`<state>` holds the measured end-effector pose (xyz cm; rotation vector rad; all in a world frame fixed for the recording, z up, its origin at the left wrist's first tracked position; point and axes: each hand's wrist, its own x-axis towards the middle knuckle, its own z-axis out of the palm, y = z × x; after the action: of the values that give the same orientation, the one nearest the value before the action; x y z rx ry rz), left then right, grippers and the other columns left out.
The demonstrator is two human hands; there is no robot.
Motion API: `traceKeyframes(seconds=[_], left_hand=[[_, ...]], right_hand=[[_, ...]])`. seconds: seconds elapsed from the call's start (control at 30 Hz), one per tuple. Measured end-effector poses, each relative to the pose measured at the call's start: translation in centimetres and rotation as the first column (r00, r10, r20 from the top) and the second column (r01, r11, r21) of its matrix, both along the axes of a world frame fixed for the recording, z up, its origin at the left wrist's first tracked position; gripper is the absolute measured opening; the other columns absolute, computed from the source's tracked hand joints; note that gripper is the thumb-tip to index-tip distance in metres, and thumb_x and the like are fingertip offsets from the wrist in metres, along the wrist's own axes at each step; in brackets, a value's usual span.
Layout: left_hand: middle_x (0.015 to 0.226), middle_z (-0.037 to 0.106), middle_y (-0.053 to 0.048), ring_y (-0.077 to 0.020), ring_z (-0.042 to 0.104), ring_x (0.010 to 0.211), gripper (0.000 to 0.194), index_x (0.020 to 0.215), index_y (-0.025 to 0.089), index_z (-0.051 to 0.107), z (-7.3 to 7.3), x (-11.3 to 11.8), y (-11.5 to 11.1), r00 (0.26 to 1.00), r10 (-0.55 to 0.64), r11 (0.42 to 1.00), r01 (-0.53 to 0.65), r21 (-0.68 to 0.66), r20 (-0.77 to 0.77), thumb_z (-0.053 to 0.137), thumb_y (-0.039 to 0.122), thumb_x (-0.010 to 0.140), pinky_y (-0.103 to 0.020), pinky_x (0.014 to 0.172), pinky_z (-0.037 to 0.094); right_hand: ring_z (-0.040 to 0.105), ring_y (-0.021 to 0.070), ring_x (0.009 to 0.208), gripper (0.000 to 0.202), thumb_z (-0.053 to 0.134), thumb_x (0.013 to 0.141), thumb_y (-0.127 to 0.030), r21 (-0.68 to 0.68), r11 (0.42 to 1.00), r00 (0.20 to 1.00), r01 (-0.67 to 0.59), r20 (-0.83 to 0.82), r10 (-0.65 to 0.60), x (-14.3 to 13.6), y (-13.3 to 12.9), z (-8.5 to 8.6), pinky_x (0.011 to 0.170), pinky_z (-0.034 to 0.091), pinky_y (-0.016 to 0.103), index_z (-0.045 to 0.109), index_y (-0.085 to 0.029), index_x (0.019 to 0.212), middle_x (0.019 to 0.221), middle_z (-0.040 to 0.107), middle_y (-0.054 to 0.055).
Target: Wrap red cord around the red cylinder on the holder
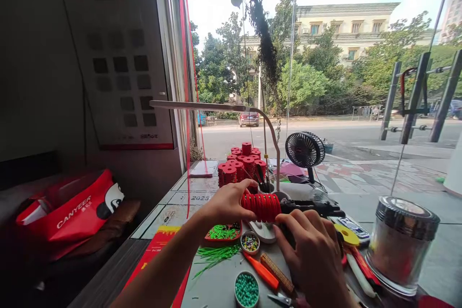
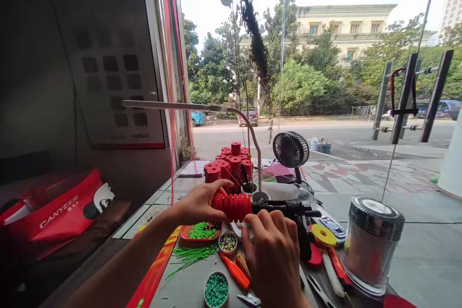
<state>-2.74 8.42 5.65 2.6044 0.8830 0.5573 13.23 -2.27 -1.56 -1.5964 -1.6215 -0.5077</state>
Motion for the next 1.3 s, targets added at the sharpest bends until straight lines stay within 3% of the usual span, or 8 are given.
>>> traceKeyframes(seconds=[0.17, 0.5, 0.6, 0.73, 0.9, 1.0, 1.13, 1.3], left_hand=[[0.092, 0.064, -0.002, -0.0221, 0.059, 0.084, 0.064, 0.117, 0.023, 0.051, 0.2, 0.0, 0.4, 1.0, -0.015, 0.999, 0.015, -0.031, -0.017, 0.073, 0.032, 0.058, -0.03, 0.072, 0.045], [0.095, 0.064, -0.002, -0.0222, 0.059, 0.088, 0.063, 0.117, 0.023, 0.052, 0.2, 0.0, 0.2, 1.0, -0.01, 1.0, 0.01, -0.015, -0.021, 0.072, 0.031, 0.058, -0.031, 0.075, 0.044], [0.095, 0.065, -0.002, -0.0225, 0.059, 0.087, 0.063, 0.118, 0.024, 0.052, 0.1, 0.0, 0.2, 1.0, 0.001, 1.0, -0.001, -0.003, -0.022, 0.072, 0.031, 0.058, -0.031, 0.074, 0.044], [0.098, 0.066, -0.003, -0.0232, 0.06, 0.087, 0.062, 0.118, 0.024, 0.051, -0.1, 0.0, 0.0, 1.0, 0.011, 0.999, -0.01, 0.03, -0.018, 0.072, 0.03, 0.059, -0.032, 0.076, 0.045], [0.11, 0.064, -0.003, -0.0244, 0.059, 0.097, 0.061, 0.117, 0.026, 0.05, -0.8, 0.0, -0.4, 1.0, 0.024, 0.994, -0.025, 0.106, 0.016, 0.071, 0.027, 0.06, -0.034, 0.082, 0.044], [0.115, 0.062, -0.003, -0.0238, 0.056, 0.103, 0.061, 0.119, 0.026, 0.049, -1.4, 0.0, -0.8, 0.998, 0.039, 0.986, -0.046, 0.159, 0.043, 0.07, 0.025, 0.061, -0.034, 0.088, 0.041], [0.114, 0.062, -0.003, -0.0252, 0.054, 0.104, 0.062, 0.121, 0.027, 0.047, -2.1, 0.0, -1.3, 0.994, 0.087, 0.969, -0.101, 0.223, 0.071, 0.067, 0.02, 0.062, -0.039, 0.092, 0.038], [0.112, 0.061, -0.003, -0.0245, 0.054, 0.103, 0.062, 0.121, 0.027, 0.046, -2.3, 0.1, -1.6, 0.994, 0.089, 0.96, -0.104, 0.26, 0.07, 0.065, 0.019, 0.063, -0.039, 0.091, 0.038]], right_hand=[[0.049, 0.0248, 0.077, 0.003, 0.064, 0.075, -0.024, -0.031, 0.996, 0.996, 0.079, 0.031, -0.078, -0.3, 0.5, -0.3, 0.07, 0.031, 0.04, 0.061, -0.024, 0.074, 0.069, 0.06, -0.001], [0.05, 0.0211, 0.071, 0.018, 0.054, 0.081, -0.039, -0.097, 0.974, 0.919, -0.206, -0.362, 0.158, 1.1, 0.2, 0.8, 0.068, 0.033, 0.037, 0.063, -0.03, 0.069, 0.065, 0.061, -0.004], [0.051, 0.0211, 0.071, 0.019, 0.054, 0.081, -0.042, -0.127, 0.959, 0.905, -0.252, -0.381, 0.188, 1.2, -0.2, 0.8, 0.068, 0.034, 0.037, 0.064, -0.031, 0.068, 0.066, 0.061, -0.003], [0.051, 0.0213, 0.073, 0.017, 0.057, 0.078, -0.045, -0.214, 0.954, 0.949, -0.209, -0.281, 0.145, 1.6, -0.9, -0.3, 0.071, 0.032, 0.037, 0.064, -0.032, 0.069, 0.066, 0.06, -0.004], [0.05, 0.0231, 0.075, 0.021, 0.051, 0.082, -0.045, -0.1, 0.995, 0.983, -0.021, -0.185, 0.002, 1.7, -1.0, -1.0, 0.072, 0.03, 0.04, 0.062, -0.03, 0.075, 0.07, 0.063, -0.003], [0.05, 0.0251, 0.079, 0.022, 0.049, 0.084, -0.042, -0.157, 0.987, 0.987, 0.034, -0.152, -0.058, 1.0, -0.2, -1.0, 0.072, 0.03, 0.041, 0.065, -0.029, 0.078, 0.073, 0.065, -0.002], [0.052, 0.0238, 0.078, 0.02, 0.05, 0.084, -0.033, -0.202, 0.979, 0.977, -0.002, -0.209, -0.041, 0.4, 0.3, -1.2, 0.07, 0.03, 0.039, 0.066, -0.027, 0.073, 0.069, 0.065, -0.002], [0.05, 0.0217, 0.072, 0.022, 0.053, 0.082, -0.043, -0.076, 0.991, 0.928, -0.112, -0.365, 0.077, 1.4, -0.7, -0.8, 0.07, 0.031, 0.037, 0.066, -0.029, 0.072, 0.067, 0.062, -0.003]])
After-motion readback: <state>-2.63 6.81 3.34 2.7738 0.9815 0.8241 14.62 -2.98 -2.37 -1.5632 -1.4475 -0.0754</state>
